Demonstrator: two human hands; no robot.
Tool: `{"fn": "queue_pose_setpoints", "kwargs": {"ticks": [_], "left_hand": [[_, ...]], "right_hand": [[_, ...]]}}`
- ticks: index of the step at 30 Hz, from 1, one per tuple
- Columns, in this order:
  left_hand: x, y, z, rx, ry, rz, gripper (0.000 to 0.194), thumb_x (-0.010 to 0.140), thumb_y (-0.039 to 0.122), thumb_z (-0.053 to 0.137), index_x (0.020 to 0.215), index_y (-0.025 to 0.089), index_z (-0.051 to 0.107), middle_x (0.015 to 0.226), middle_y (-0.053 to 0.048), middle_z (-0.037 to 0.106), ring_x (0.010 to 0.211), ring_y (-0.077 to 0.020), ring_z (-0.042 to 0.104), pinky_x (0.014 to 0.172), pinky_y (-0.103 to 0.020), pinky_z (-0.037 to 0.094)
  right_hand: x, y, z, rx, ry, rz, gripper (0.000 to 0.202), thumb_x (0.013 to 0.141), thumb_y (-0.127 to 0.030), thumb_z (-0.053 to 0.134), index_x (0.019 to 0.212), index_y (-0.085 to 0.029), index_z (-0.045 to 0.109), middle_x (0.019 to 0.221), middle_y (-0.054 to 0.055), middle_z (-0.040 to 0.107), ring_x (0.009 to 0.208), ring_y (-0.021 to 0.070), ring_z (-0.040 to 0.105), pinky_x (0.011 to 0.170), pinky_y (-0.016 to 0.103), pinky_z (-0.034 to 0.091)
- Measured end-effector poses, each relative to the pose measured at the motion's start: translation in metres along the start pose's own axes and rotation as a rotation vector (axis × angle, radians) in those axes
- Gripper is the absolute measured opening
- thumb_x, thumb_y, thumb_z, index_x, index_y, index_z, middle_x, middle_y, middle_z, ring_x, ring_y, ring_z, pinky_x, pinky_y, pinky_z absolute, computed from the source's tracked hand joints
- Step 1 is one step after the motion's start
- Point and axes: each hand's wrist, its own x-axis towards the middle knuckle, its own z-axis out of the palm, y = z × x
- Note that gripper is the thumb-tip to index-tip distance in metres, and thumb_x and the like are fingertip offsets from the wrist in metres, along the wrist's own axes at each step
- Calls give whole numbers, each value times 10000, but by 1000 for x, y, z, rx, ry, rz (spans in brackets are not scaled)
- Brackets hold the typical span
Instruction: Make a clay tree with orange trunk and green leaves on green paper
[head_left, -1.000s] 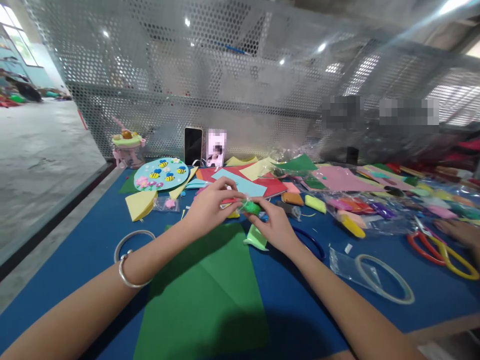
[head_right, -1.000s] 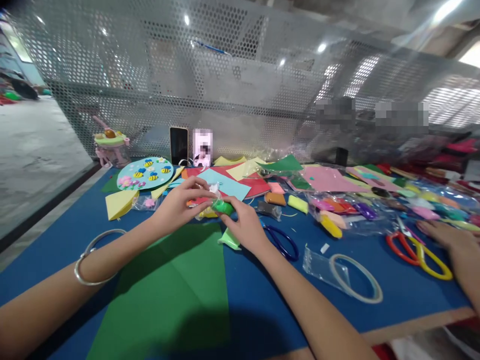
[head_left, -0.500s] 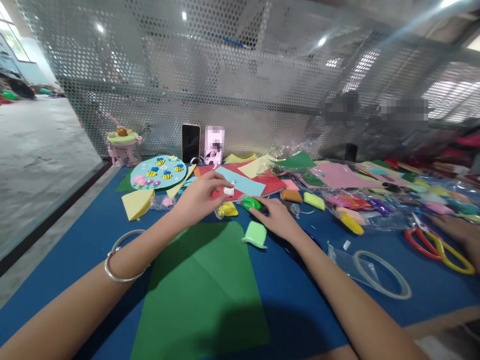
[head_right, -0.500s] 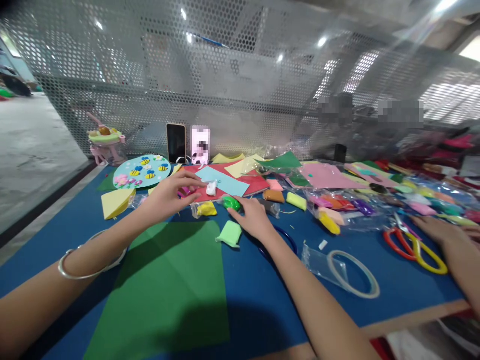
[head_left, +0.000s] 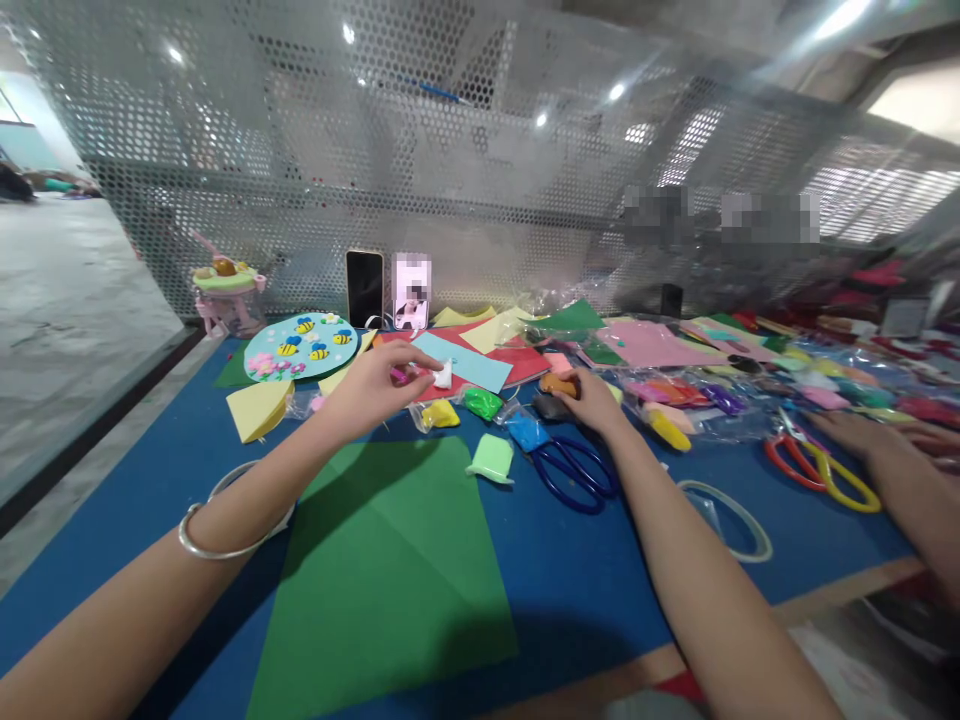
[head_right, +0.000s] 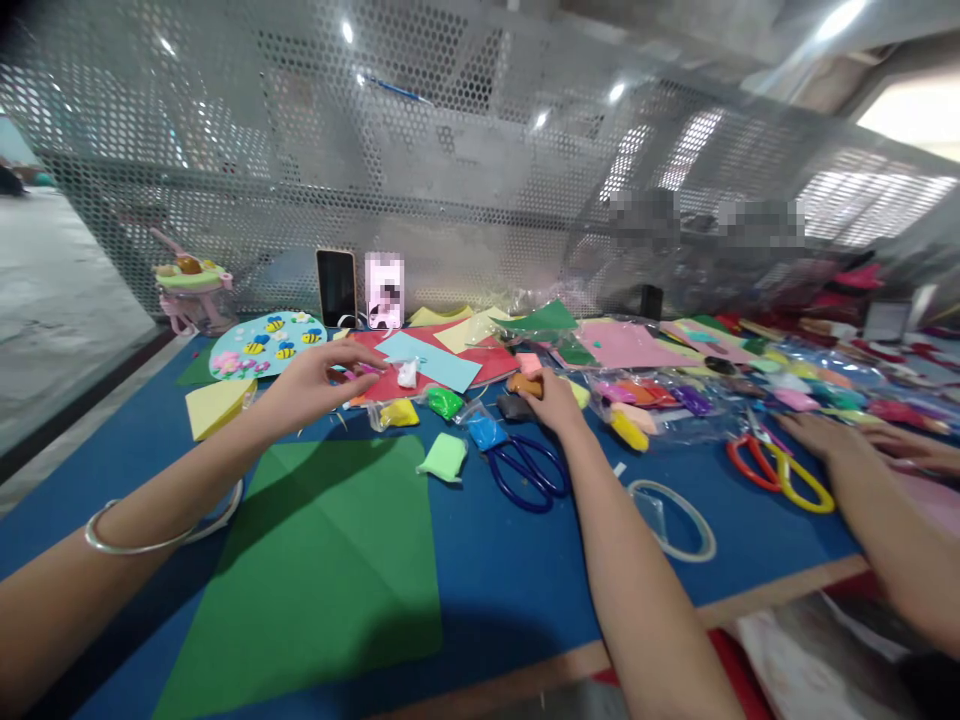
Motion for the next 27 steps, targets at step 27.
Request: {"fn": "queue_pose_setpoints", "kwargs": {"ticks": [27], "left_hand": [[-99, -7, 22, -385, 253, -397, 374, 711, 450, 669, 879, 119, 714, 797, -75, 727, 714, -191, 671, 631, -296, 558]], "right_hand": [[-95, -230, -32, 229, 78, -751, 312, 847, -199, 567, 1159, -209, 550, 1189, 130, 576, 1141, 288, 507, 967, 487, 418]]}}
